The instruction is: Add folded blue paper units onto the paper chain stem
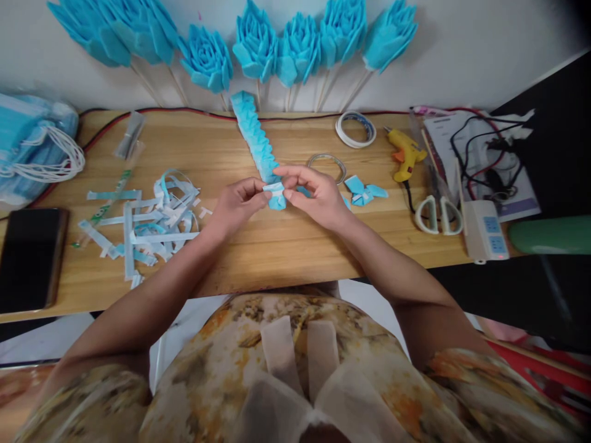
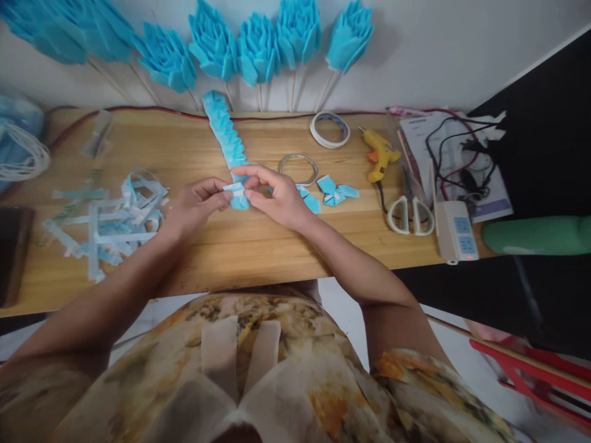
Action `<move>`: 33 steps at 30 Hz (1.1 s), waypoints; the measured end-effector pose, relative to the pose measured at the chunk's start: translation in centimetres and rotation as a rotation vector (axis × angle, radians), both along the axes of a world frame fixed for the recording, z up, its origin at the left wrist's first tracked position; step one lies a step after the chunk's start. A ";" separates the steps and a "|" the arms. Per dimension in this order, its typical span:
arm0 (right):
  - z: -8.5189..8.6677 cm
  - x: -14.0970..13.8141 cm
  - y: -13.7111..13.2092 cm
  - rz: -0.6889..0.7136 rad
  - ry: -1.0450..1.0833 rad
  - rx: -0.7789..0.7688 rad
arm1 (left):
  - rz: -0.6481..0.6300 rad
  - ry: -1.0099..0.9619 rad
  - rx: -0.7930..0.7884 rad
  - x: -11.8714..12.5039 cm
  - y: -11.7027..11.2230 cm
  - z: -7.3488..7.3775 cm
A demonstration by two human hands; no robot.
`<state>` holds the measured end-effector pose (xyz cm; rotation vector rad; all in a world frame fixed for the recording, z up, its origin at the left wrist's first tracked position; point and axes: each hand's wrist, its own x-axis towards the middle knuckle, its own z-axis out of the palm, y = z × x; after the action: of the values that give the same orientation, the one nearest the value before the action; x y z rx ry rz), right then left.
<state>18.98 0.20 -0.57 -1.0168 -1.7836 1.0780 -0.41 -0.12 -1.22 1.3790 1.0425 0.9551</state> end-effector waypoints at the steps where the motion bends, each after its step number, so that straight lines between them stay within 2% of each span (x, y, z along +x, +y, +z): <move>1: 0.0 0.1 0.1 0.018 0.008 -0.022 | 0.005 0.002 -0.001 -0.1 0.1 0.0; 7: 0.1 0.3 0.3 0.047 0.026 -0.115 | 0.038 0.023 0.014 -0.3 0.3 0.3; 13: 0.1 0.1 0.4 -0.006 -0.042 -0.058 | 0.041 0.033 0.057 -0.3 0.4 -0.4; 15: 0.2 0.0 0.3 -0.034 -0.050 -0.053 | 0.106 0.032 0.113 -0.3 0.4 -0.6; 19: 0.3 -0.2 0.2 -0.089 -0.064 -0.045 | 0.274 0.119 0.358 -0.2 -0.2 -0.1; 22: 0.2 -0.3 0.1 -0.114 -0.085 -0.025 | 0.215 0.236 0.485 0.1 -0.8 0.5; 25: 0.2 -0.5 0.0 -0.121 -0.106 0.001 | 0.146 0.296 0.525 0.4 -0.9 0.5; 33: 0.3 -0.5 -0.3 -0.114 -0.140 0.036 | 0.169 0.366 0.539 0.2 -0.6 -0.1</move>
<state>18.44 -0.08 -0.30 -1.1822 -1.8250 0.9208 -0.20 -0.71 -1.29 1.9890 1.2406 1.1916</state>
